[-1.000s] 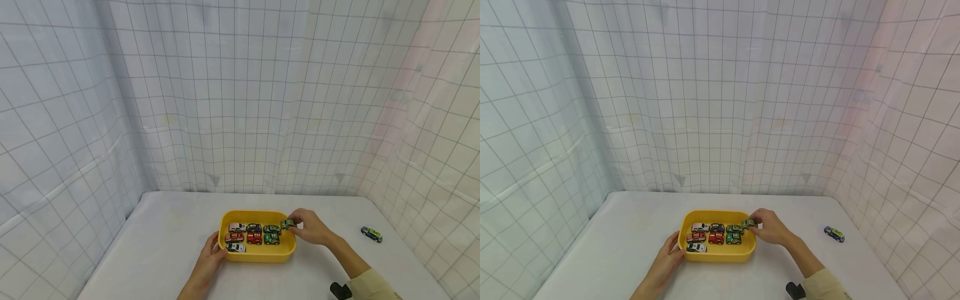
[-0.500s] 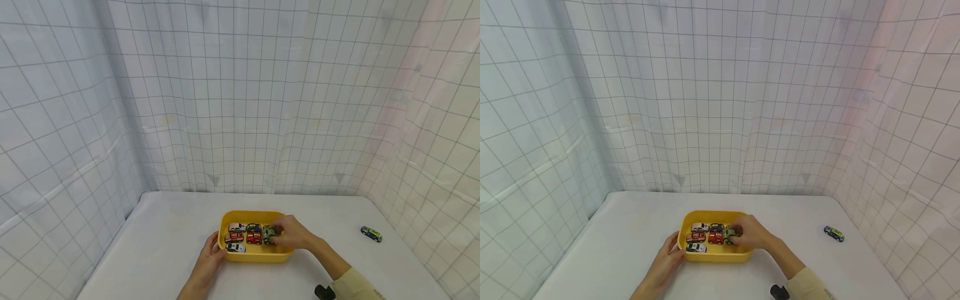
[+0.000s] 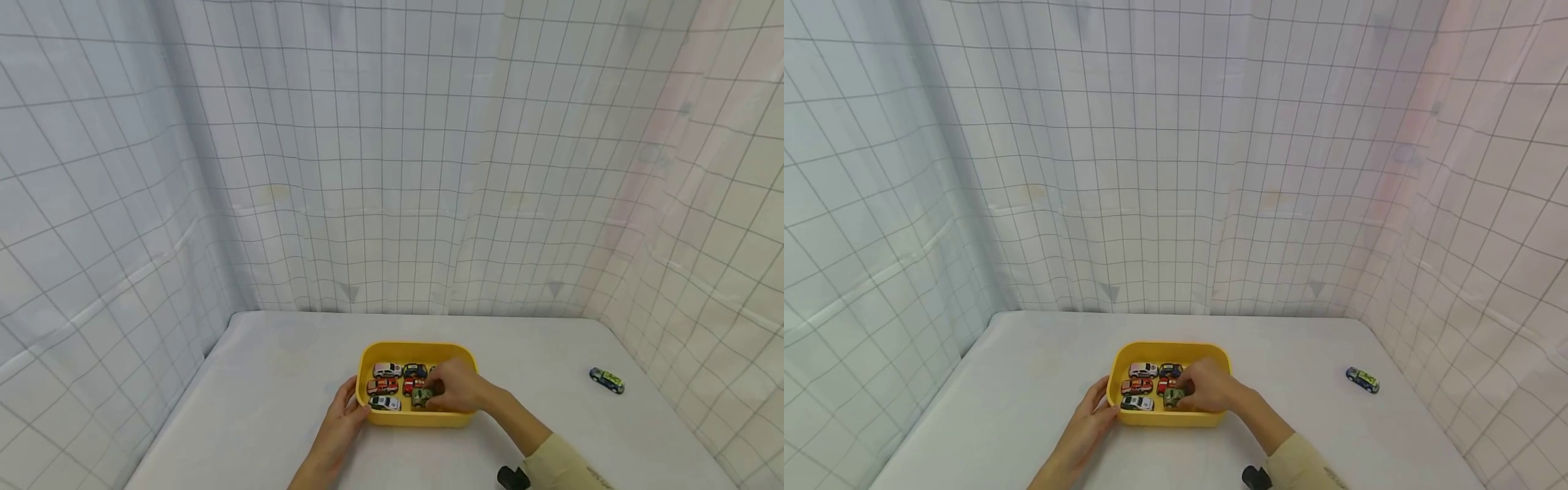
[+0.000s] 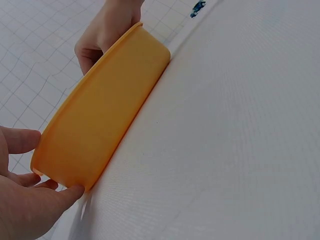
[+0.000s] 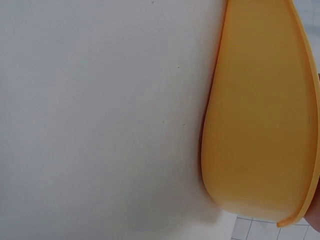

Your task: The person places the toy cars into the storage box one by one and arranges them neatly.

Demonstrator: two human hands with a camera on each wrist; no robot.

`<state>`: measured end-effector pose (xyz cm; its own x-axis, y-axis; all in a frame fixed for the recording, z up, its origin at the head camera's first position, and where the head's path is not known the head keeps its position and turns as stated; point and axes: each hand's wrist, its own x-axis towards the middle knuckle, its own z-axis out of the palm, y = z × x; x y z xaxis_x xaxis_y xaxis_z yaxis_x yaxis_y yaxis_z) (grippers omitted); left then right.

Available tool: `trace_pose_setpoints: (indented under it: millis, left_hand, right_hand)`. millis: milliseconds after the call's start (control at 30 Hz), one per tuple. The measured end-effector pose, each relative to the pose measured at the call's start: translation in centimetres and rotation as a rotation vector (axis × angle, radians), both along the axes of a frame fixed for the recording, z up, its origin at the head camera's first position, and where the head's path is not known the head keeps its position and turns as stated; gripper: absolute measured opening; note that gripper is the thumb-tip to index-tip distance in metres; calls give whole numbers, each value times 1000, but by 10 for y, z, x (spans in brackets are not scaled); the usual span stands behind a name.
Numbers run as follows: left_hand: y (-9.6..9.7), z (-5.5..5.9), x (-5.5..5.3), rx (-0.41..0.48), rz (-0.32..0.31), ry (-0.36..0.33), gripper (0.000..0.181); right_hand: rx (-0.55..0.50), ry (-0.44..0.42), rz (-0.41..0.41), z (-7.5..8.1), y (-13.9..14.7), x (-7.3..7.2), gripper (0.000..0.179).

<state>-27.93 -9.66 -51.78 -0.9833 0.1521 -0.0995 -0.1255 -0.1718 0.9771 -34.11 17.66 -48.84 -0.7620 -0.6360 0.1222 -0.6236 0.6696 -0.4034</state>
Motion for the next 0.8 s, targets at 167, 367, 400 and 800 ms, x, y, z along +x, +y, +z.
trace_pose_setpoints:
  millis: [167, 367, 400, 800]
  left_hand:
    - [0, -1, 0, -3, 2, -2, 76]
    - [0, -2, 0, -8, 3, 4, 76]
    - [0, -2, 0, -9, 3, 6, 76]
    - [0, 0, 2, -6, 0, 6, 75]
  right_hand:
    - [32, -21, 15, -1, -7, 0, 22]
    - [82, 18, 42, -1, -14, 0, 19]
    - [87, 26, 45, -1, -15, 0, 19]
    - [93, 21, 50, 1, -17, 0, 20]
